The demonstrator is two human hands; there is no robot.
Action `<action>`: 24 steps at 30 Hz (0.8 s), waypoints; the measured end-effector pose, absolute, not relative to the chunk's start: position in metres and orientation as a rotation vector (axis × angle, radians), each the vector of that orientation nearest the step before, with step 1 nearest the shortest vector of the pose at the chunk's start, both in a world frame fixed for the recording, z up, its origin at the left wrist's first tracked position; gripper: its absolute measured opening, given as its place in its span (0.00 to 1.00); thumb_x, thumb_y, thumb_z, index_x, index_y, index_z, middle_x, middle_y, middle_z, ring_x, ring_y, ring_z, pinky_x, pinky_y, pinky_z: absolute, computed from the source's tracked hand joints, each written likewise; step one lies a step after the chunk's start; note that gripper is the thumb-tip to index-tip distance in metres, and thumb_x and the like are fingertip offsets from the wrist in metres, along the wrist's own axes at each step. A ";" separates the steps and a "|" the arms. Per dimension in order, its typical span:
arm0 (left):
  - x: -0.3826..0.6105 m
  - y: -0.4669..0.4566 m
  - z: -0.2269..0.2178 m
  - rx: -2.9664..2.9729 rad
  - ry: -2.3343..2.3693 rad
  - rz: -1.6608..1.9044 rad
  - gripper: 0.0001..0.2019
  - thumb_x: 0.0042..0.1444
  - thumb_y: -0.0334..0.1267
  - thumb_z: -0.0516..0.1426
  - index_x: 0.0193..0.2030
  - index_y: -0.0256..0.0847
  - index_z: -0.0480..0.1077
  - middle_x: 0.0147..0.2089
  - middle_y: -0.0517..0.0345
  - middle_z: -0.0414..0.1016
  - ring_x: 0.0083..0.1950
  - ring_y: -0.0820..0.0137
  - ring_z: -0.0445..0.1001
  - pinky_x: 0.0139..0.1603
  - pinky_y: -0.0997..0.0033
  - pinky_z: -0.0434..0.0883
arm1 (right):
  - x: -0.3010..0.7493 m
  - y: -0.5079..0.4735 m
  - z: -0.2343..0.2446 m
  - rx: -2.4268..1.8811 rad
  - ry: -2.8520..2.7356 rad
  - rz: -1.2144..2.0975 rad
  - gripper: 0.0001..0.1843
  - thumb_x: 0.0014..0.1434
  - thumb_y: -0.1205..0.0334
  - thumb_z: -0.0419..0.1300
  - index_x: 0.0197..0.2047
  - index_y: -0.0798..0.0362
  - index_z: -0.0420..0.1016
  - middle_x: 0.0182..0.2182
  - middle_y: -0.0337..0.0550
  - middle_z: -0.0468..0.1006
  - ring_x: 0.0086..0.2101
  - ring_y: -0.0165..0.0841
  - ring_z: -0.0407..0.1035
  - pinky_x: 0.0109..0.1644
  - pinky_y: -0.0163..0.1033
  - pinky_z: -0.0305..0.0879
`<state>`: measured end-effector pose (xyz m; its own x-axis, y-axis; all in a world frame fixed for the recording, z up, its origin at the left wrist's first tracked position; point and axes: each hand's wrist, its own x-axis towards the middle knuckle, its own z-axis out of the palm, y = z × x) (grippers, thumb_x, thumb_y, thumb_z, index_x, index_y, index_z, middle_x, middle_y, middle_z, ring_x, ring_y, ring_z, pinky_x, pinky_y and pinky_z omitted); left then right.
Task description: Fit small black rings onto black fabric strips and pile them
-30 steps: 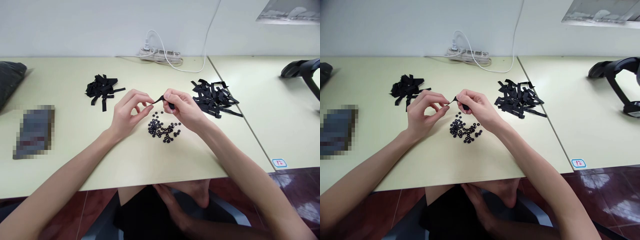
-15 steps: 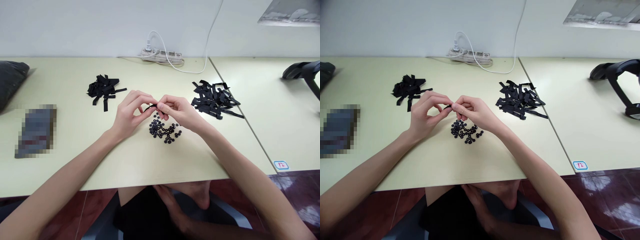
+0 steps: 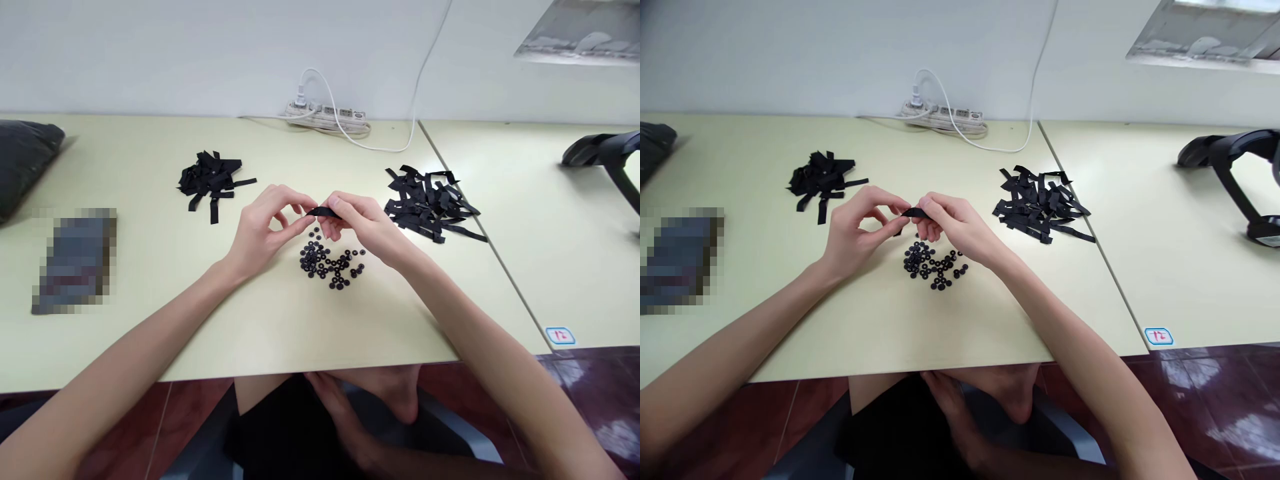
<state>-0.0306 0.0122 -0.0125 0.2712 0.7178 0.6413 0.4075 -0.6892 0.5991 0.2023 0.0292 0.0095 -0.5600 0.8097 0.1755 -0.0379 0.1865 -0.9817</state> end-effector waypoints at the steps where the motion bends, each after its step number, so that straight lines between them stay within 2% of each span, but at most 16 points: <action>1: -0.030 0.012 -0.012 2.188 1.034 1.372 0.09 0.73 0.46 0.67 0.53 0.46 0.82 0.48 0.54 0.86 0.47 0.67 0.83 0.36 0.73 0.79 | 0.202 0.029 0.010 -0.727 -1.722 1.474 0.24 0.82 0.42 0.59 0.39 0.51 0.79 0.32 0.40 0.80 0.33 0.31 0.71 0.44 0.41 0.71; 5: -0.029 0.015 -0.012 1.904 1.058 1.330 0.13 0.70 0.51 0.69 0.52 0.45 0.82 0.49 0.52 0.86 0.46 0.66 0.85 0.33 0.74 0.79 | 0.202 0.029 0.011 -0.730 -1.699 1.472 0.21 0.81 0.43 0.60 0.44 0.50 0.81 0.33 0.39 0.80 0.34 0.31 0.71 0.45 0.41 0.71; 11: -0.030 0.021 -0.014 1.591 1.077 1.228 0.22 0.63 0.57 0.73 0.53 0.43 0.80 0.38 0.54 0.85 0.41 0.63 0.86 0.35 0.68 0.83 | 0.203 0.031 0.003 -0.797 -1.677 1.279 0.09 0.78 0.52 0.63 0.49 0.47 0.78 0.33 0.36 0.80 0.32 0.30 0.71 0.44 0.41 0.71; 18: -0.027 0.020 -0.013 1.577 1.064 1.203 0.17 0.62 0.54 0.73 0.45 0.44 0.82 0.45 0.51 0.87 0.46 0.62 0.87 0.35 0.69 0.83 | 0.200 0.027 0.001 -0.881 -1.816 1.122 0.10 0.74 0.50 0.68 0.50 0.47 0.78 0.42 0.41 0.82 0.41 0.34 0.76 0.44 0.42 0.71; 24: -0.026 0.016 -0.011 1.660 1.034 1.204 0.14 0.64 0.52 0.72 0.48 0.45 0.84 0.50 0.50 0.86 0.47 0.64 0.86 0.35 0.70 0.83 | 0.200 0.027 0.001 -0.874 -1.794 1.155 0.09 0.78 0.53 0.62 0.49 0.48 0.77 0.39 0.41 0.83 0.38 0.33 0.75 0.45 0.43 0.71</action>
<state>-0.0259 0.0164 -0.0113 0.2057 0.9336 0.2933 0.1490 -0.3261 0.9335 0.2002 0.0271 0.0014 -0.4305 0.8642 0.2603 0.1212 0.3412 -0.9322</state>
